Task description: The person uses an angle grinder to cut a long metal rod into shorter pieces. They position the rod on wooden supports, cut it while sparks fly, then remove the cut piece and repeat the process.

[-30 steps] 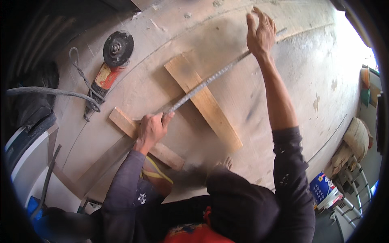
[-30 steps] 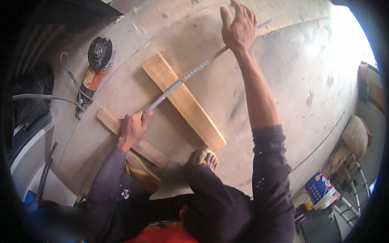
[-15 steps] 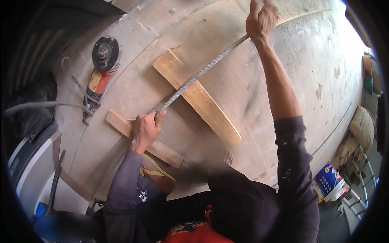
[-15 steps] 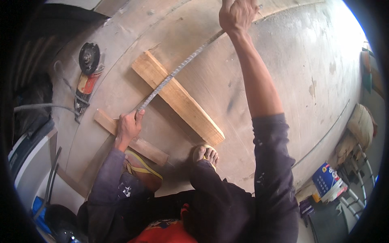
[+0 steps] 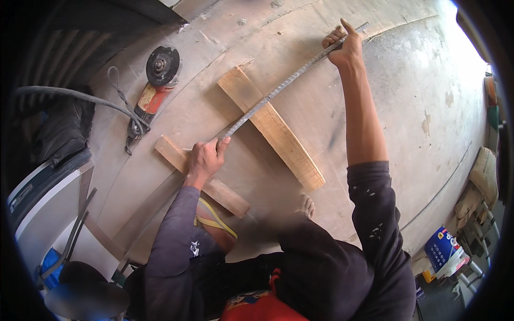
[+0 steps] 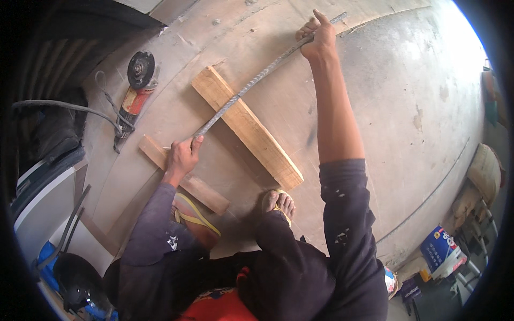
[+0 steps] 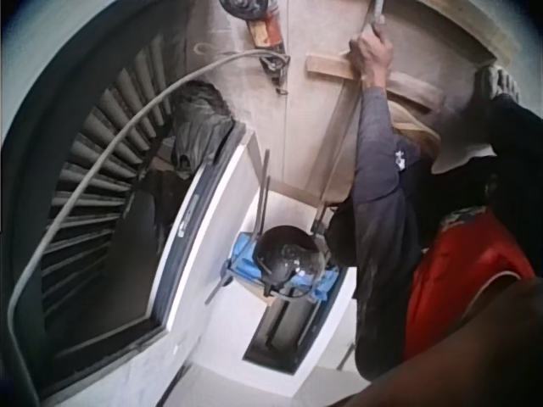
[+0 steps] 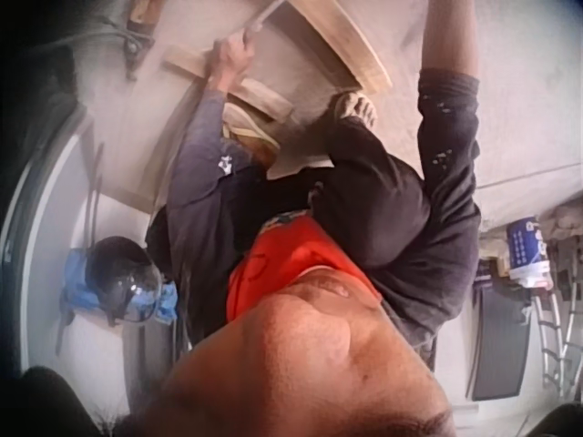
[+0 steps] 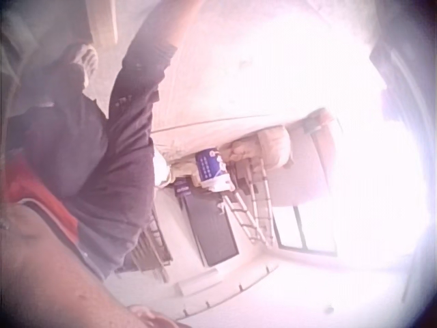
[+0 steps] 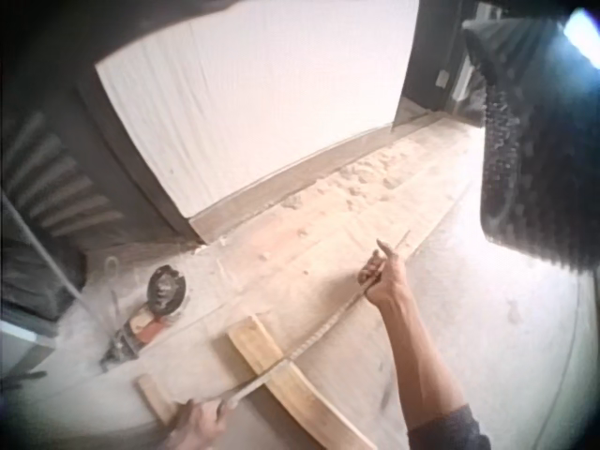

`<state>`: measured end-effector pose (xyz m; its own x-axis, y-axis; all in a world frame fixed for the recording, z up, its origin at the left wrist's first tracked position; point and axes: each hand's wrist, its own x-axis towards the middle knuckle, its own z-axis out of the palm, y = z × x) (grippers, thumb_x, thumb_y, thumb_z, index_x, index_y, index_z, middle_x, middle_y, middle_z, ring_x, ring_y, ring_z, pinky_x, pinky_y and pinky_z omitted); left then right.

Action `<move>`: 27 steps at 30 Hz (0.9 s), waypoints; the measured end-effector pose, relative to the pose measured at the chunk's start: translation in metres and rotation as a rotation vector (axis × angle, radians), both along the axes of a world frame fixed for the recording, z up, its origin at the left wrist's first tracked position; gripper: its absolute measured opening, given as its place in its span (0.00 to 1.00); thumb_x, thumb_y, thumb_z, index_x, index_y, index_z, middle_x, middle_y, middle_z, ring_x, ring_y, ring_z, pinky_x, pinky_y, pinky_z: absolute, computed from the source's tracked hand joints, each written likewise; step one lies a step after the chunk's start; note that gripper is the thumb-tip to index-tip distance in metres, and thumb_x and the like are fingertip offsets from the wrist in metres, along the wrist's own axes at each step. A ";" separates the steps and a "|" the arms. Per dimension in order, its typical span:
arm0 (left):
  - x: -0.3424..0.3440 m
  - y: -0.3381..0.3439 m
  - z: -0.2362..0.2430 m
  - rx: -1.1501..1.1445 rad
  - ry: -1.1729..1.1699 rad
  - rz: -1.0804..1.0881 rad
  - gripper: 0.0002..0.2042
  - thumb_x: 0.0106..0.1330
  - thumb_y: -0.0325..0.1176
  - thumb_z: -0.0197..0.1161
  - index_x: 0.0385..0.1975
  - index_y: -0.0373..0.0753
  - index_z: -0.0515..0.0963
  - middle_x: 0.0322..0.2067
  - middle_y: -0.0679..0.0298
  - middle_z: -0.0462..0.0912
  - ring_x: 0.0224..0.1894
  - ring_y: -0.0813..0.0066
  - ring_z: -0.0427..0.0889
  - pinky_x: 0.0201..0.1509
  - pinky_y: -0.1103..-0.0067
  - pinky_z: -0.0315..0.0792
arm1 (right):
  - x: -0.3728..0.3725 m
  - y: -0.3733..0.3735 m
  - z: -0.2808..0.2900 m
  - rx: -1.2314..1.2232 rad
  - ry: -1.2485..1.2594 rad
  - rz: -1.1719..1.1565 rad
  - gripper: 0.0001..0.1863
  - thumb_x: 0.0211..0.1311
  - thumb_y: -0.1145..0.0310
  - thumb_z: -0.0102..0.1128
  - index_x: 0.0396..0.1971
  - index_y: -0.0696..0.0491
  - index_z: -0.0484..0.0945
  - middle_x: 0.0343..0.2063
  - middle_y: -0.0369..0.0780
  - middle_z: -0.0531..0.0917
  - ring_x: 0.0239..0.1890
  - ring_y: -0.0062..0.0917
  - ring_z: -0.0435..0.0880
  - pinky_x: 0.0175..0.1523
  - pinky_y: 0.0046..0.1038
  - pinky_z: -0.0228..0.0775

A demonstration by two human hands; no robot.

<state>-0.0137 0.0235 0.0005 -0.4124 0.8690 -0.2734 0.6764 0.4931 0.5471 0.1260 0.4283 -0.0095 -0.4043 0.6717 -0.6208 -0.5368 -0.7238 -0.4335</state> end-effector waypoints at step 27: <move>-0.005 0.001 0.003 0.005 -0.196 0.038 0.30 0.71 0.54 0.49 0.16 0.32 0.74 0.14 0.43 0.72 0.20 0.40 0.73 0.25 0.60 0.67 | -0.005 -0.008 0.007 0.116 -0.186 -0.108 0.19 0.73 0.61 0.40 0.19 0.47 0.55 0.12 0.29 0.53 0.13 0.16 0.49 0.17 0.22 0.39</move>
<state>-0.0185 0.0247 0.0039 -0.3841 0.8554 -0.3474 0.5381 0.5132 0.6686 0.1206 0.4202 -0.0026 -0.2121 0.7761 -0.5938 -0.5111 -0.6060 -0.6095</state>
